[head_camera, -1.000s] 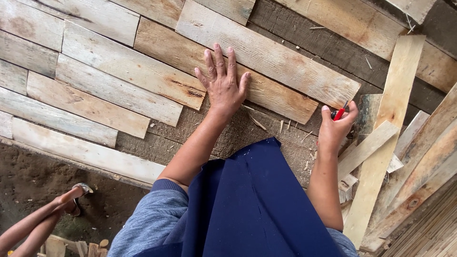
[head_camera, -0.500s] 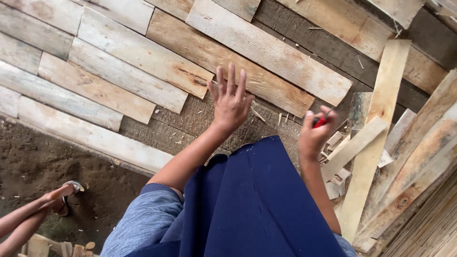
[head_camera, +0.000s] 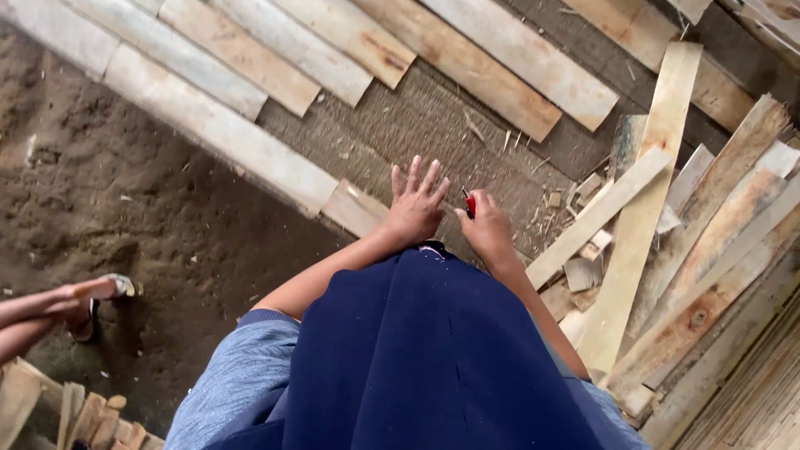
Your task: Trimming and attaching thin wood strips to a surface using a utility knife.
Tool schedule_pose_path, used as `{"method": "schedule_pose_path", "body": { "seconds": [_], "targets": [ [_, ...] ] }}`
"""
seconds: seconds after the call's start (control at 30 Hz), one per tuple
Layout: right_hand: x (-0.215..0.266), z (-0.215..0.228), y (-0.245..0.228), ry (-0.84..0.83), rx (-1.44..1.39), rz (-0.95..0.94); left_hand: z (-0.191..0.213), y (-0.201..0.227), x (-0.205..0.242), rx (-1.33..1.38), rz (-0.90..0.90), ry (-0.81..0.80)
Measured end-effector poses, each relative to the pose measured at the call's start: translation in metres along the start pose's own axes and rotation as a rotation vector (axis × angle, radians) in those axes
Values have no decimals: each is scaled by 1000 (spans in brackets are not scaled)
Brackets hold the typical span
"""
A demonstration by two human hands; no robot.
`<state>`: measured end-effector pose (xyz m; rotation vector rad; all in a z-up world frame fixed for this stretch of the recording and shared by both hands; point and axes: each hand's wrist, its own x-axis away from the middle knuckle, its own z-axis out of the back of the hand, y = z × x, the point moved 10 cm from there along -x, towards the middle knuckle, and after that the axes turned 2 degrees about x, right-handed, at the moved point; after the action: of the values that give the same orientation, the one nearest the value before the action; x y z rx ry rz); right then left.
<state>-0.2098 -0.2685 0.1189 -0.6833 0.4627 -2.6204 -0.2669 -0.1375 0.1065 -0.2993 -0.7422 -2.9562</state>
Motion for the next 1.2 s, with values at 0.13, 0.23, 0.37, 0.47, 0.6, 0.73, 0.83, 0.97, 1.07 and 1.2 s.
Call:
{"method": "schedule_pose_path", "body": {
  "seconds": [0.13,0.23,0.37,0.47,0.6,0.73,0.83,0.97,1.07,1.2],
  "targets": [
    [22,-5,-10,-59,7,-4,2,-4,38,-13,78,-59],
    [35,-6,-27,-90,-16,22,6,-8,69,-29,103,-87],
    [15,-3,-37,110,-71,108,21,-29,74,-42,98,-79],
    [-9,-3,-50,162,-110,89,37,-56,62,-53,74,-59],
    [-60,-1,-86,266,-254,70,73,-110,32,-82,29,-19],
    [-143,-22,-111,306,-344,-29,104,-187,-29,-109,5,39],
    [-195,-32,-125,334,-397,-176,133,-238,-81,-161,39,74],
    [-212,-11,-166,328,-402,-303,171,-269,-131,-99,71,-61],
    [-216,4,-188,253,-371,-358,170,-284,-166,-125,46,-151],
    [-217,5,-199,188,-378,-395,158,-298,-192,-127,-30,-128]
  ]
}}
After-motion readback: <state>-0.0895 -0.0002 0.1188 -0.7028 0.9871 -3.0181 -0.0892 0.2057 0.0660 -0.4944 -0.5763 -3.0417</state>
